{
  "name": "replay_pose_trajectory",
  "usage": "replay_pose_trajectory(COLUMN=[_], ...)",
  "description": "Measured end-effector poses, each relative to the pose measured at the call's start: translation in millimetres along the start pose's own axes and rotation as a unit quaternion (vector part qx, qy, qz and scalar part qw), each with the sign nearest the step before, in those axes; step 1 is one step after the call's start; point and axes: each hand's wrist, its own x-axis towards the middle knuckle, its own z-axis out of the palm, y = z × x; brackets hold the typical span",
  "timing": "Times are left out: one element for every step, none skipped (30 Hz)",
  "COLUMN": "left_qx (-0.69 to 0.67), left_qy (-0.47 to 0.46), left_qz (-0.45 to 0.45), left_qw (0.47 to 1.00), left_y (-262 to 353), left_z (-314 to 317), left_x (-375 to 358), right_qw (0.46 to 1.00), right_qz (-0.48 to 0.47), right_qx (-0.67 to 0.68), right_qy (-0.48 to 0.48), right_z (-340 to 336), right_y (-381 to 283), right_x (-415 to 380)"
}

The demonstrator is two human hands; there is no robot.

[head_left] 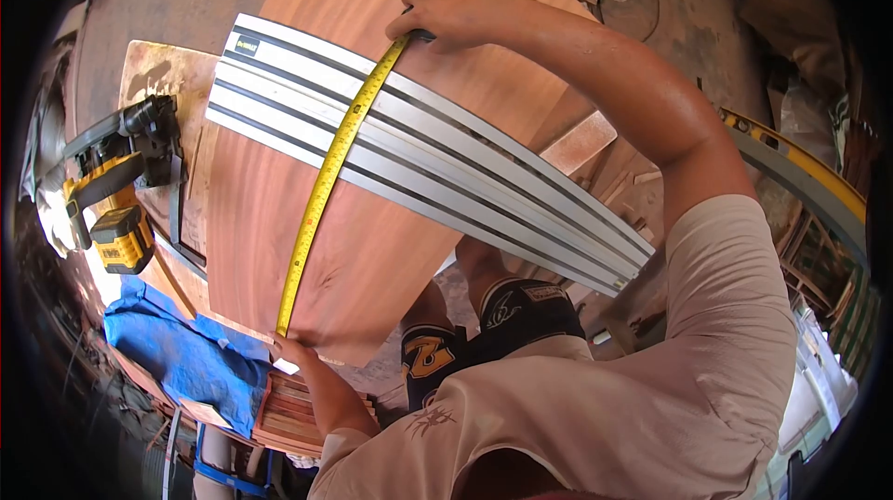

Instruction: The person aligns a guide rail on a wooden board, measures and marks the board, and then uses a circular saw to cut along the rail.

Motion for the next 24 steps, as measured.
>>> replay_pose_trajectory(left_qx=[-0.022, -0.023, -0.037, -0.053, -0.057, -0.066, -0.076, -0.081, -0.096, -0.111, -0.121, -0.126, -0.116, -0.105, -0.095, -0.086, -0.078, -0.088, -0.105, -0.119, -0.101, -0.102, -0.105, -0.111], left_qy=[0.003, 0.005, 0.000, -0.005, 0.000, -0.014, -0.028, -0.024, -0.043, -0.062, -0.060, -0.052, -0.049, -0.050, -0.049, -0.047, -0.047, -0.046, -0.045, -0.043, -0.026, -0.024, -0.024, -0.023], left_qz=[-0.003, -0.004, -0.014, -0.023, -0.024, -0.038, -0.053, -0.054, -0.080, -0.107, -0.121, -0.126, -0.081, -0.038, -0.030, -0.022, -0.006, -0.014, -0.018, -0.021, 0.007, 0.000, 0.006, 0.012], left_qw=[1.000, 1.000, 0.999, 0.998, 0.998, 0.997, 0.995, 0.995, 0.991, 0.986, 0.983, 0.983, 0.989, 0.992, 0.994, 0.995, 0.996, 0.995, 0.993, 0.992, 0.995, 0.995, 0.994, 0.994], left_y=[0, -1, 0, 2, 4, 5, 3, 1, 3, 2, -2, -4, -8, -14, -22, -26, -30, -32, -32, -35, -33, -32, -31, -33], left_z=[0, 0, -1, -1, -2, -3, -5, -7, -6, -9, -11, -9, -11, -11, -9, -10, -10, -7, -5, -5, -4, -5, -6, -3], left_x=[-1, -1, -1, 0, 1, 2, 6, 12, 17, 22, 23, 23, 26, 27, 33, 36, 37, 38, 40, 40, 35, 34, 33, 34], right_qw=[1.000, 1.000, 1.000, 0.999, 0.998, 0.998, 0.997, 0.995, 0.994, 0.994, 0.993, 0.992, 0.993, 0.994, 0.994, 0.994, 0.994, 0.995, 0.992, 0.988, 0.988, 0.987, 0.986, 0.986], right_qz=[-0.002, -0.005, -0.008, -0.027, -0.047, -0.052, -0.066, -0.081, -0.086, -0.091, -0.098, -0.108, -0.090, -0.069, -0.076, -0.067, -0.057, -0.062, -0.056, -0.050, -0.055, -0.048, -0.042, -0.048], right_qx=[0.005, 0.011, 0.011, 0.020, 0.029, 0.027, 0.045, 0.064, 0.060, 0.067, 0.073, 0.069, 0.071, 0.071, 0.067, 0.067, 0.064, 0.053, 0.064, 0.077, 0.070, 0.076, 0.082, 0.075], right_qy=[0.005, 0.011, 0.012, 0.015, 0.018, 0.022, 0.012, 0.000, 0.003, -0.004, -0.012, -0.013, -0.025, -0.040, -0.047, -0.057, -0.064, -0.064, -0.092, -0.122, -0.126, -0.132, -0.136, -0.139], right_z=[2, 3, 3, 2, 0, 0, 0, -1, -7, -10, -15, -20, -23, -25, -25, -22, -21, -22, -23, -22, -21, -20, -18, -22], right_y=[1, 2, 5, 8, 11, 14, 17, 18, 13, 5, -2, -10, -20, -28, -31, -34, -35, -36, -38, -39, -40, -41, -41, -43], right_x=[1, 1, 1, 1, 2, 4, 7, 9, 8, 5, 4, 4, 3, 1, 2, 5, 8, 13, 17, 20, 23, 26, 28, 29])
